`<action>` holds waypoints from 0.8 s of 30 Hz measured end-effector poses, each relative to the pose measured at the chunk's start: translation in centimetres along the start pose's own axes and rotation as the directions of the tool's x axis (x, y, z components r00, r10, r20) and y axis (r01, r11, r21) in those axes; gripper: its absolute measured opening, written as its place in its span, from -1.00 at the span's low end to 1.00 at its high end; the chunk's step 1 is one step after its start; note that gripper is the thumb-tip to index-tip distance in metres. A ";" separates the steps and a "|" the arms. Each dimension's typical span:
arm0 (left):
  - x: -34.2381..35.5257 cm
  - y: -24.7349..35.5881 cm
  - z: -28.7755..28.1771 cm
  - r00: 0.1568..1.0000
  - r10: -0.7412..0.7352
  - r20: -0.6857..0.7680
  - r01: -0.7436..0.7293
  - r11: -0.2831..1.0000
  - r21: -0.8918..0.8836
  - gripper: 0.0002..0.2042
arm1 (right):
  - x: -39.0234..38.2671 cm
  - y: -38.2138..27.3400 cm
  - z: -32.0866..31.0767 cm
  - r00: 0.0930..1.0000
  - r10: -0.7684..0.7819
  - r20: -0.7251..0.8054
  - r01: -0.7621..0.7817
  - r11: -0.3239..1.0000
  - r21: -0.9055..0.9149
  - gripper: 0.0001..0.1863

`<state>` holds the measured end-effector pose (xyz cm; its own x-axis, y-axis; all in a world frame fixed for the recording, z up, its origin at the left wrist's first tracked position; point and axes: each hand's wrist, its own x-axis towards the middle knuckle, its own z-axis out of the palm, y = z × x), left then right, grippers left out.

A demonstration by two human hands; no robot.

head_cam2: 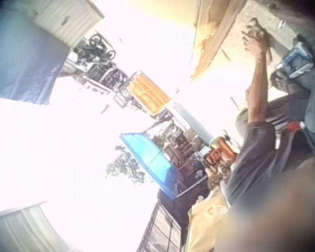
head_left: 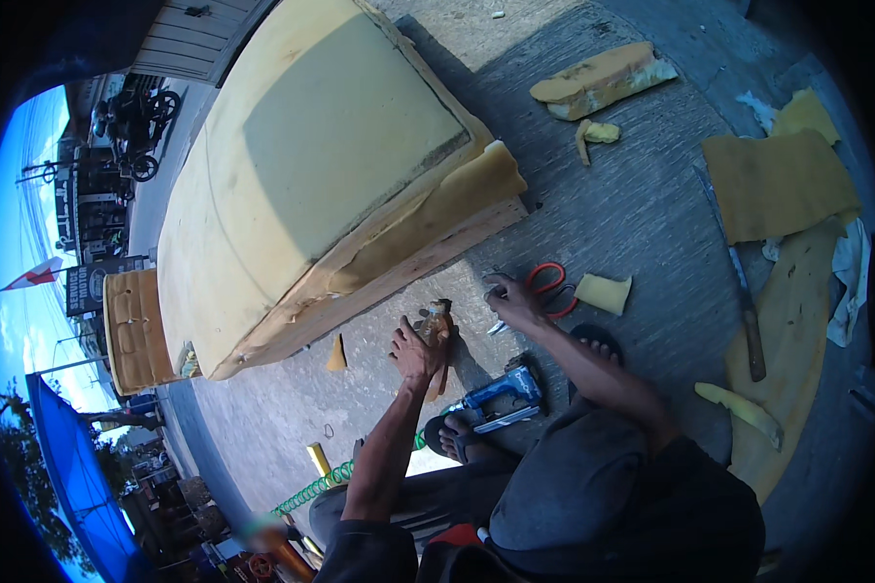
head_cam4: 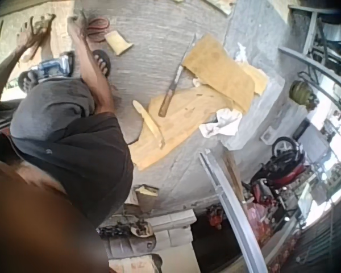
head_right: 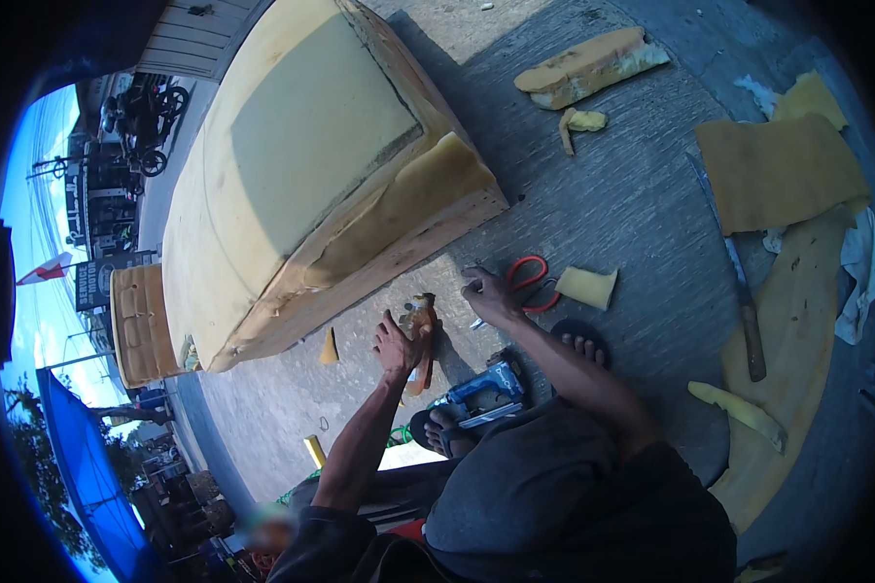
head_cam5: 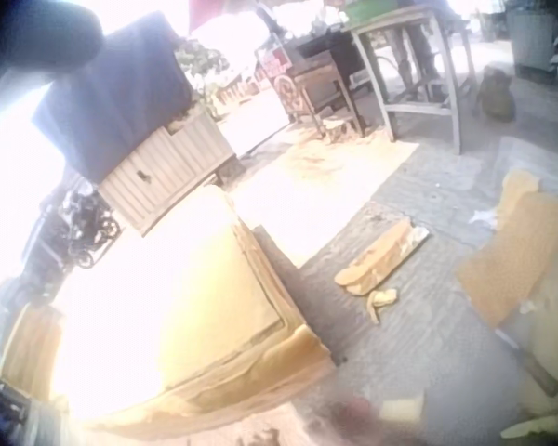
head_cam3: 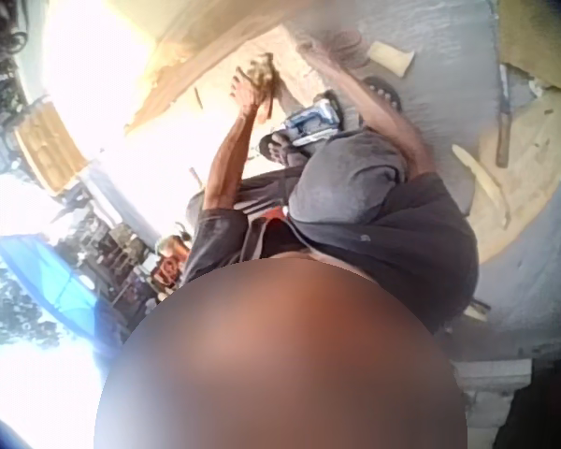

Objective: The person is upholstering a large furniture cushion. They apply glue to the edges, attach foam padding, and secure the material using a pneumatic staple gun. The person also uses a knife to trim excess foam and scissors to cut the padding.

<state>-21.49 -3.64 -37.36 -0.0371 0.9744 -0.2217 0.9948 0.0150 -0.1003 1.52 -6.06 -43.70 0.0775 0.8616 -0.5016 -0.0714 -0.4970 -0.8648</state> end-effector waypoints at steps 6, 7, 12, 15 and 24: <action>-1.8 1.9 1.6 0.964 0.119 0.237 -0.031 0.938 -0.346 -0.43 | 2.5 1.8 3.6 0.976 -0.038 0.213 0.046 0.998 -0.033 -0.39; -2.4 1.9 1.5 0.970 0.140 0.201 -0.059 0.930 -0.362 -0.43 | 1.8 0.9 3.3 0.968 -0.016 0.249 0.016 1.000 0.002 -0.38; -2.2 3.1 1.5 0.973 0.190 0.128 -0.134 0.925 -0.356 -0.42 | 0.9 0.7 3.2 0.988 -0.054 0.142 0.054 0.999 0.009 -0.43; -1.9 3.2 1.6 0.973 0.190 0.134 -0.135 0.931 -0.338 -0.43 | -0.6 -1.1 2.4 0.996 -0.031 0.088 0.033 0.999 -0.021 -0.47; -1.3 7.2 -0.4 0.957 0.227 0.179 -0.157 0.928 -0.338 -0.46 | 0.4 2.8 1.7 0.998 -0.018 -0.056 0.044 0.856 0.515 -0.52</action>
<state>-14.23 -4.72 -37.37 0.1735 0.8962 -0.4084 0.9610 -0.0634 0.2691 -0.36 -6.91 -46.31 0.1340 0.8634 -0.4865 -0.5702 -0.3343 -0.7504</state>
